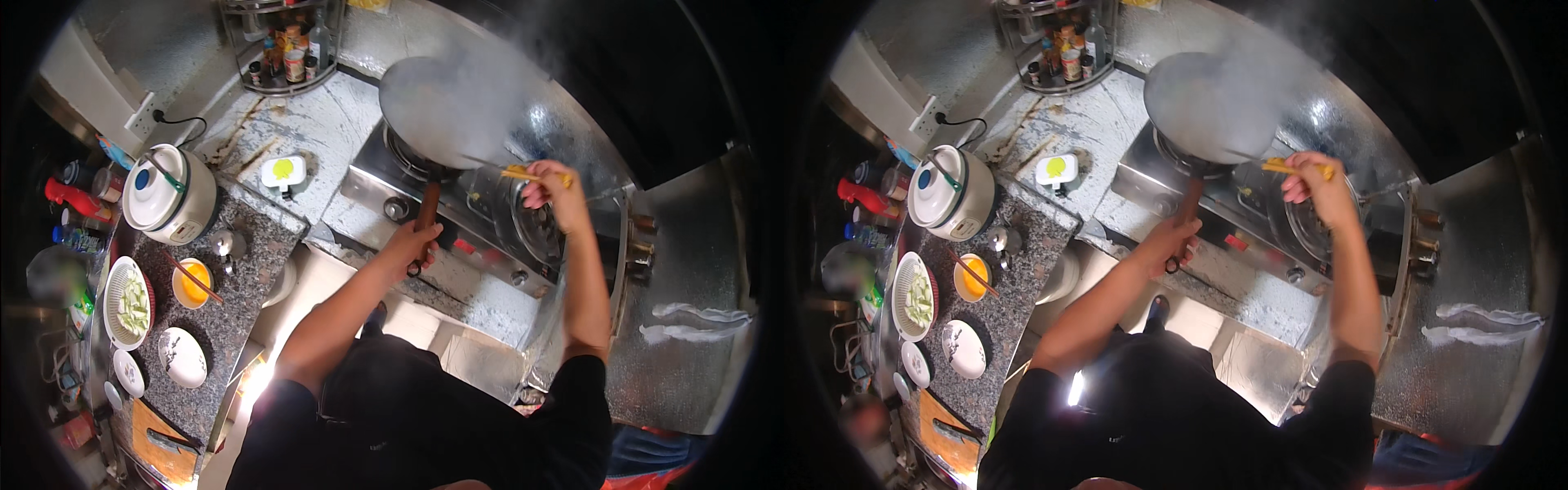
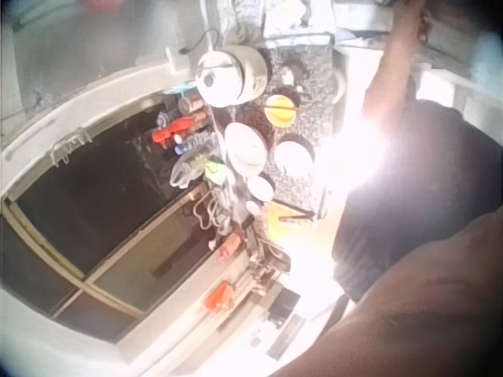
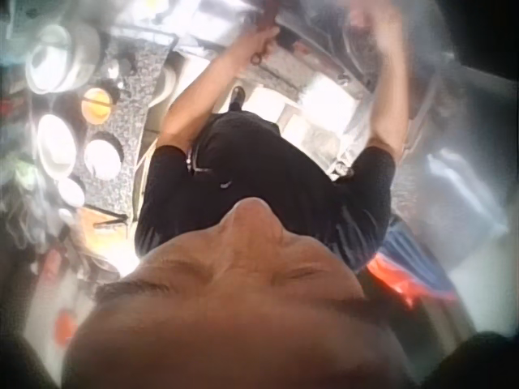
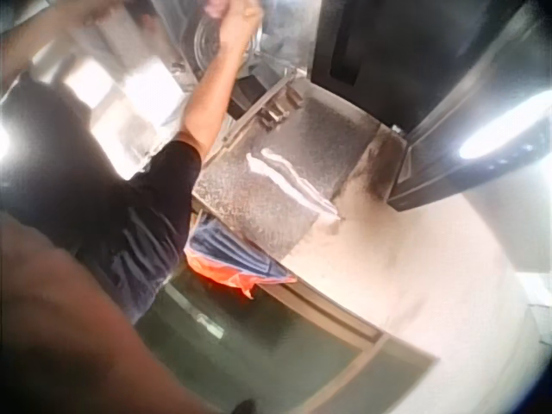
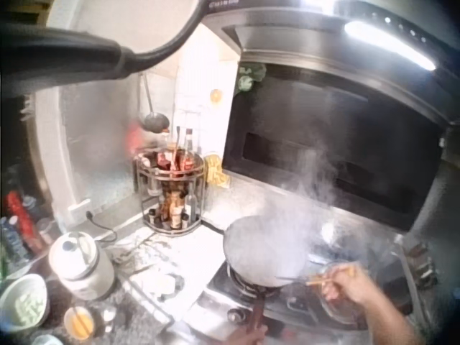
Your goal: The person stir-fries meat and vegetables in a wok, adds seasoning from a packet, and serves the dish onto a plate. They then place the plate on a dining table and return to the kitchen to wash the wok and utensils in the sink.
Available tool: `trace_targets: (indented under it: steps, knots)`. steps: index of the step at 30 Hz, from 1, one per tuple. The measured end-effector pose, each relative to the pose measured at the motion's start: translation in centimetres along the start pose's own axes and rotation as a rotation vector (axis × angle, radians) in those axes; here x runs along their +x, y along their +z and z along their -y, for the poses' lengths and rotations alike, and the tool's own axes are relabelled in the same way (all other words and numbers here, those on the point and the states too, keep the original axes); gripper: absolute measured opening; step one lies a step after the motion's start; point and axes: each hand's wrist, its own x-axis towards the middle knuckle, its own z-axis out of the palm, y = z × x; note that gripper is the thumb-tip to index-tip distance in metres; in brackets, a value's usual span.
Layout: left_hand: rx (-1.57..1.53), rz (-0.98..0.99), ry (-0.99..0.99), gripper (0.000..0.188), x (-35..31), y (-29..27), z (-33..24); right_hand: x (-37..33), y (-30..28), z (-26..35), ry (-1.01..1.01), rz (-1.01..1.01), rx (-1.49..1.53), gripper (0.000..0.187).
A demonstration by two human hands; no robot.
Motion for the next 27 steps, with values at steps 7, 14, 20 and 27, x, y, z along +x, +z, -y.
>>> trace_targets:
  steps: [7, 14, 20, 27]
  knots:
    - [-0.032, -0.057, -0.064, 0.032, -0.6, 0.8, -0.1, -0.1, 0.2, -4.1, 0.108, 0.001, 0.079, 0.046]
    - [0.013, -0.086, -0.037, 0.035, -0.6, 0.7, -0.1, 0.1, 0.6, -20.4, 0.178, -0.003, -0.039, 0.044]
    - [0.049, -0.136, -0.065, 0.037, -1.3, 1.1, -0.8, 6.7, 4.7, -20.9, 0.014, -0.1, -0.813, 0.03]
    - [0.017, -0.087, -0.086, 0.036, -1.2, 1.3, -0.7, 7.6, -3.7, -12.8, -0.312, -0.687, -0.538, 0.015]
